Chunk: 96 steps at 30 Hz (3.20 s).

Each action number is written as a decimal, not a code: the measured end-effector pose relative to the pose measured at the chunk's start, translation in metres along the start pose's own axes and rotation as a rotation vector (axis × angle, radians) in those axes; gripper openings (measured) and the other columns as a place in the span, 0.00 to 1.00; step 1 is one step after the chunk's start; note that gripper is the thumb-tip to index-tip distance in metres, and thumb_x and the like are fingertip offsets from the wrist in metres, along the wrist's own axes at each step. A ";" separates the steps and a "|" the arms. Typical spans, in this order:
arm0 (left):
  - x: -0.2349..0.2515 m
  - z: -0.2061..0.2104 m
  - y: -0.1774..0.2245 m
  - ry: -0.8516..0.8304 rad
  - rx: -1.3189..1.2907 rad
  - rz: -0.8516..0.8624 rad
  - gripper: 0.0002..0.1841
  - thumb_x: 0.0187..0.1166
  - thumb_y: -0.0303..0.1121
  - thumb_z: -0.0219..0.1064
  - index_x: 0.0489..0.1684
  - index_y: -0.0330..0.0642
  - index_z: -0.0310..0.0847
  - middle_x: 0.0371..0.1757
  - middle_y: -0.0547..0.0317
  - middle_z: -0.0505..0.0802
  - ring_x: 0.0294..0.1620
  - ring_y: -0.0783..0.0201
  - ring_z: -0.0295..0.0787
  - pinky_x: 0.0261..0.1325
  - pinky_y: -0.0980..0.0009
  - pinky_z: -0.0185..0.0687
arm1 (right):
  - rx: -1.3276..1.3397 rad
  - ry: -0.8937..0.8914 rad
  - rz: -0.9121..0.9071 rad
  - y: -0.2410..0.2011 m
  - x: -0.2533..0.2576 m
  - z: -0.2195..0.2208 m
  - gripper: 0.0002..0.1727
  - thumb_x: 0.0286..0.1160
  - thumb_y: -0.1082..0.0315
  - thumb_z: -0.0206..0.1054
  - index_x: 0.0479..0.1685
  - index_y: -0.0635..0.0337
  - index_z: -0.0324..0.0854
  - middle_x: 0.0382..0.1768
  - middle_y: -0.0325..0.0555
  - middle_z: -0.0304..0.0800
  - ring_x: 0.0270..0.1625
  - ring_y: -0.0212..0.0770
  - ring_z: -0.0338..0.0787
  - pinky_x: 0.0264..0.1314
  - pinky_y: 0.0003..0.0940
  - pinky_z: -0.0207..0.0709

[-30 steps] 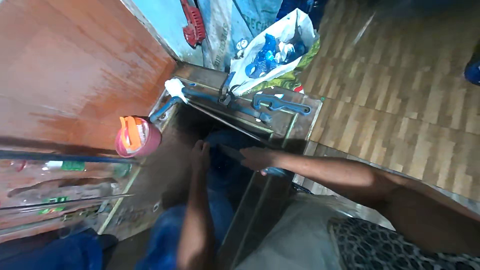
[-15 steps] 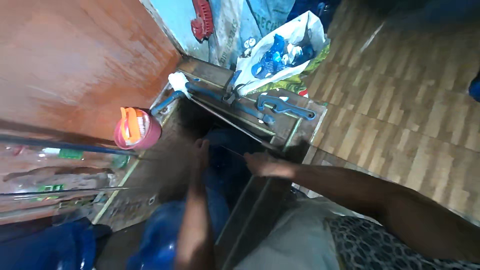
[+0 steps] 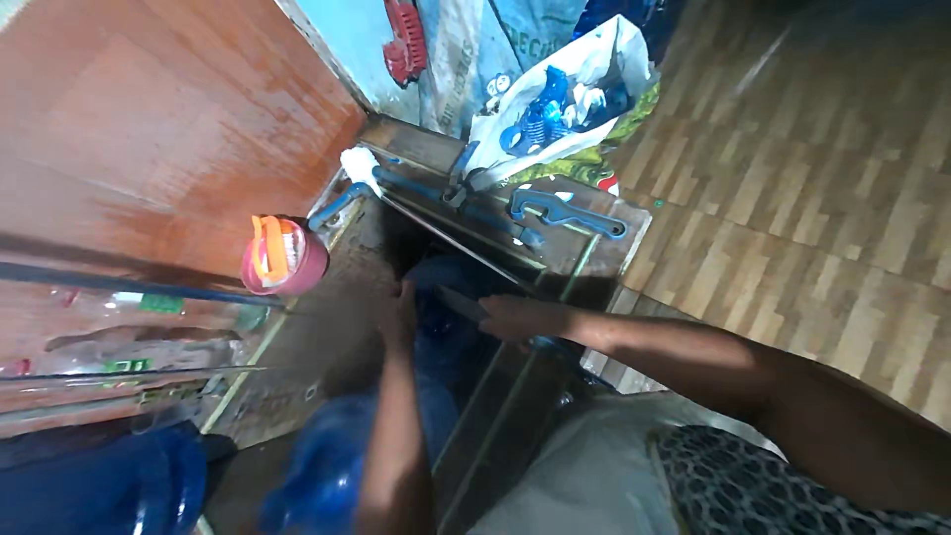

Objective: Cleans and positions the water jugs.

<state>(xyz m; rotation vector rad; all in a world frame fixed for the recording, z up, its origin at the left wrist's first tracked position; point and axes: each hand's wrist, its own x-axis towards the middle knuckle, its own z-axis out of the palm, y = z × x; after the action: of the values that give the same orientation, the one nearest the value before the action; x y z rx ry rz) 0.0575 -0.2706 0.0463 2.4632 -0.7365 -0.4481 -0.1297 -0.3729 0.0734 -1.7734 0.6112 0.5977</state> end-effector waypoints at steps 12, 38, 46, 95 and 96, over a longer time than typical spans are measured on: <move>0.019 0.001 -0.014 -0.087 -0.026 0.037 0.18 0.91 0.36 0.56 0.54 0.24 0.81 0.48 0.33 0.88 0.51 0.45 0.85 0.60 0.46 0.78 | -0.255 -0.015 0.020 0.001 0.019 -0.011 0.19 0.89 0.70 0.54 0.72 0.70 0.69 0.50 0.62 0.82 0.41 0.52 0.87 0.43 0.49 0.81; 0.014 0.000 -0.009 -0.051 -0.118 -0.100 0.14 0.92 0.34 0.56 0.51 0.30 0.83 0.40 0.44 0.87 0.42 0.56 0.83 0.53 0.54 0.78 | 0.051 -0.057 0.026 0.006 0.005 -0.015 0.21 0.95 0.57 0.50 0.74 0.62 0.66 0.35 0.49 0.76 0.26 0.38 0.79 0.32 0.33 0.77; 0.015 0.004 -0.012 -0.067 -0.204 -0.080 0.12 0.89 0.31 0.57 0.51 0.30 0.82 0.39 0.47 0.86 0.40 0.59 0.81 0.50 0.58 0.78 | -0.006 -0.099 0.044 0.004 0.013 -0.015 0.21 0.94 0.59 0.52 0.75 0.63 0.67 0.35 0.51 0.78 0.26 0.39 0.80 0.32 0.36 0.78; -0.050 0.038 -0.089 0.107 -0.147 0.223 0.33 0.78 0.38 0.61 0.74 0.14 0.68 0.78 0.19 0.73 0.84 0.36 0.68 0.87 0.52 0.60 | -0.292 0.069 0.048 0.017 0.042 -0.003 0.24 0.91 0.67 0.53 0.81 0.70 0.63 0.64 0.74 0.83 0.70 0.72 0.83 0.71 0.67 0.73; -0.057 0.042 -0.100 0.108 -0.058 0.279 0.35 0.74 0.41 0.69 0.72 0.16 0.72 0.79 0.18 0.73 0.84 0.29 0.66 0.86 0.44 0.58 | -0.275 0.064 0.047 0.025 0.035 -0.001 0.24 0.91 0.67 0.53 0.80 0.70 0.63 0.63 0.75 0.83 0.69 0.72 0.83 0.70 0.67 0.73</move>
<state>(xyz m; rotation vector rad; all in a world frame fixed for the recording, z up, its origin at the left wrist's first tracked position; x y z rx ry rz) 0.0345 -0.1824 -0.0360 2.2659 -0.9891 -0.2256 -0.1201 -0.3838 0.0328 -2.0468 0.6402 0.6854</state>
